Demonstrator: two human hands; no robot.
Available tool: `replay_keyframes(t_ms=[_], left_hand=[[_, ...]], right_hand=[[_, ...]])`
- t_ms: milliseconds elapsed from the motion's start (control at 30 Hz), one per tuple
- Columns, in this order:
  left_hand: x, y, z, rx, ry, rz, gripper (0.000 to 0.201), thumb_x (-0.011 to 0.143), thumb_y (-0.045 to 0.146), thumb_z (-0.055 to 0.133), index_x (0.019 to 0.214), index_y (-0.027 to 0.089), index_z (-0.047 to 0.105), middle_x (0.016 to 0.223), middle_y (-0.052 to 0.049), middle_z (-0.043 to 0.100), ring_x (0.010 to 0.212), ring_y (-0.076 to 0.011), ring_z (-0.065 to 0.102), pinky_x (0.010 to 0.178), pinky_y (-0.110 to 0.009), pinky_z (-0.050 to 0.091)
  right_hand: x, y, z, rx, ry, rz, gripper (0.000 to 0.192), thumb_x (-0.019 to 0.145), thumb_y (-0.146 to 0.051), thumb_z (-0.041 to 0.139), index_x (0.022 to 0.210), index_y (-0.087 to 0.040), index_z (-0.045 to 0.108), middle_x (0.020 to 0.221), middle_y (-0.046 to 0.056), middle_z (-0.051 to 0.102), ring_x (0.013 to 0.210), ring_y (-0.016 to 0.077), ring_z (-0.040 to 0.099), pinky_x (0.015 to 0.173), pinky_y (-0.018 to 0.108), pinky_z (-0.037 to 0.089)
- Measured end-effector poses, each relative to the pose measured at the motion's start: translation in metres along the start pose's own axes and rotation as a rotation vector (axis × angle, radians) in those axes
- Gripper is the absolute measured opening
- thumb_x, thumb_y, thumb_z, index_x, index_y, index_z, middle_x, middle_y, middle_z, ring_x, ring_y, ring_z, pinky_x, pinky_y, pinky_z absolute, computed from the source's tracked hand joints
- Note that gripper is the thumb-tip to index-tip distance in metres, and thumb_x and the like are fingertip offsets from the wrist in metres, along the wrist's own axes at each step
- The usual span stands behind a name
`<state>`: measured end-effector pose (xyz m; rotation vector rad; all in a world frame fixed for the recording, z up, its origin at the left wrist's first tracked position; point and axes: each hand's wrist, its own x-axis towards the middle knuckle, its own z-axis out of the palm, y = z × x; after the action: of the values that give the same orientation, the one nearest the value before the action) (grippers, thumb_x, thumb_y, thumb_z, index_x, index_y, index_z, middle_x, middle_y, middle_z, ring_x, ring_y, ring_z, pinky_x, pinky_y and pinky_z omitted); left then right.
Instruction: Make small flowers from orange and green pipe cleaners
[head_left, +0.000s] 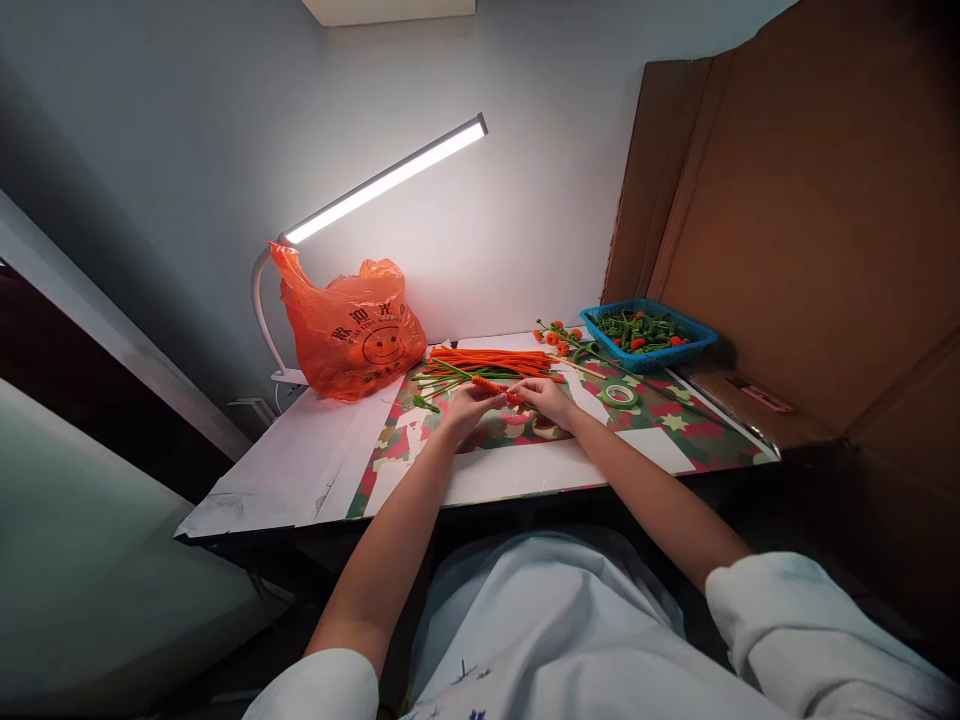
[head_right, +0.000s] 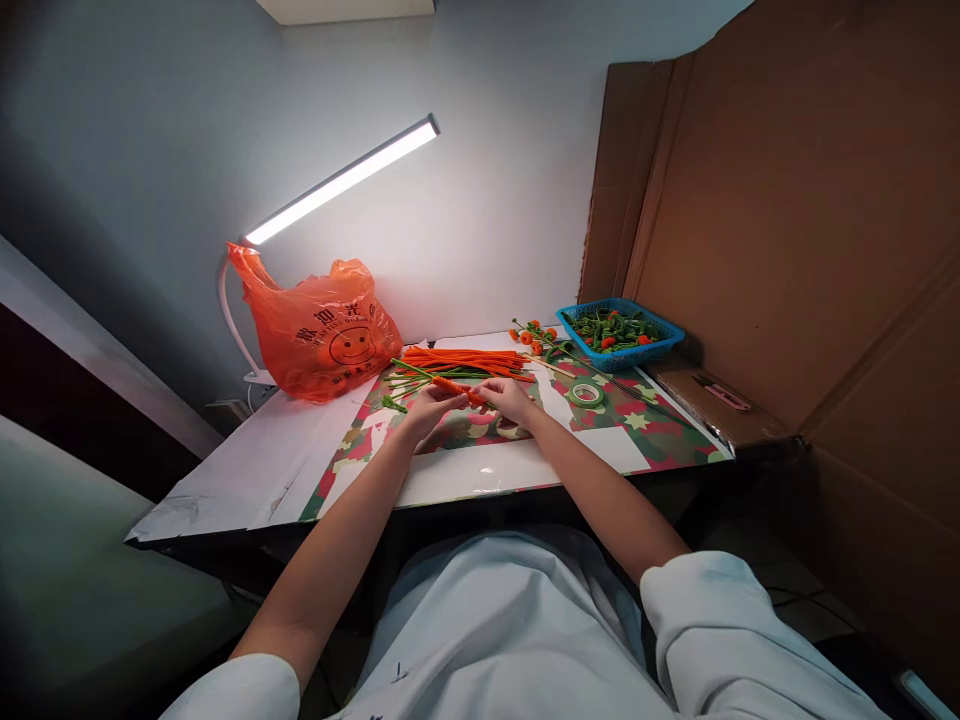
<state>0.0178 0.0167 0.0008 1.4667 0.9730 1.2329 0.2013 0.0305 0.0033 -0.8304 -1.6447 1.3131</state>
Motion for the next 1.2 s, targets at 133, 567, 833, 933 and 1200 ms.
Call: replay_keyframes(t_ms=[133, 567, 833, 933, 1200], left_hand=[[0.0, 0.002, 0.0, 0.018, -0.04, -0.027, 0.038, 0.054, 0.041, 0.084, 0.079, 0.014, 0.075, 0.081, -0.007, 0.074, 0.075, -0.0189, 0.065, 0.074, -0.03, 0.05], [-0.003, 0.006, 0.0, -0.146, -0.141, -0.067, 0.041, 0.06, 0.047, 0.081, 0.079, 0.012, 0.071, 0.074, -0.005, 0.067, 0.068, -0.0128, 0.059, 0.073, -0.028, 0.047], [0.0, 0.002, -0.002, -0.158, -0.152, -0.068, 0.04, 0.06, 0.044, 0.082, 0.077, 0.011, 0.068, 0.071, -0.003, 0.066, 0.068, -0.0126, 0.059, 0.072, -0.028, 0.046], [0.001, -0.002, -0.002, -0.172, -0.137, -0.062, 0.039, 0.059, 0.044, 0.082, 0.074, 0.011, 0.068, 0.066, -0.001, 0.063, 0.066, -0.0116, 0.057, 0.071, -0.027, 0.045], [-0.001, 0.003, 0.002, -0.322, -0.122, -0.108, 0.039, 0.062, 0.042, 0.081, 0.082, 0.011, 0.072, 0.081, -0.007, 0.07, 0.072, -0.0137, 0.062, 0.072, -0.027, 0.047]], right_hand=[[0.0, -0.003, -0.003, 0.1, -0.121, 0.188, 0.038, 0.089, -0.047, 0.051, 0.077, -0.016, 0.068, 0.071, 0.007, 0.07, 0.061, 0.0141, 0.063, 0.052, 0.023, 0.048], [-0.008, -0.013, -0.004, 0.337, -0.302, 0.392, 0.024, 0.09, -0.035, 0.054, 0.094, -0.015, 0.066, 0.051, -0.001, 0.054, 0.041, 0.0084, 0.043, 0.038, 0.018, 0.034], [-0.007, -0.01, -0.004, 0.341, -0.346, 0.389, 0.022, 0.088, -0.03, 0.058, 0.101, -0.013, 0.065, 0.055, -0.001, 0.057, 0.045, 0.0072, 0.048, 0.041, 0.016, 0.039], [-0.006, -0.008, -0.004, 0.344, -0.344, 0.382, 0.02, 0.086, -0.027, 0.061, 0.098, -0.012, 0.066, 0.057, -0.001, 0.058, 0.046, 0.0073, 0.051, 0.041, 0.016, 0.041], [-0.008, -0.013, -0.002, 0.367, -0.265, 0.433, 0.019, 0.083, -0.03, 0.066, 0.092, -0.014, 0.066, 0.056, -0.001, 0.058, 0.045, 0.0064, 0.049, 0.039, 0.014, 0.039]])
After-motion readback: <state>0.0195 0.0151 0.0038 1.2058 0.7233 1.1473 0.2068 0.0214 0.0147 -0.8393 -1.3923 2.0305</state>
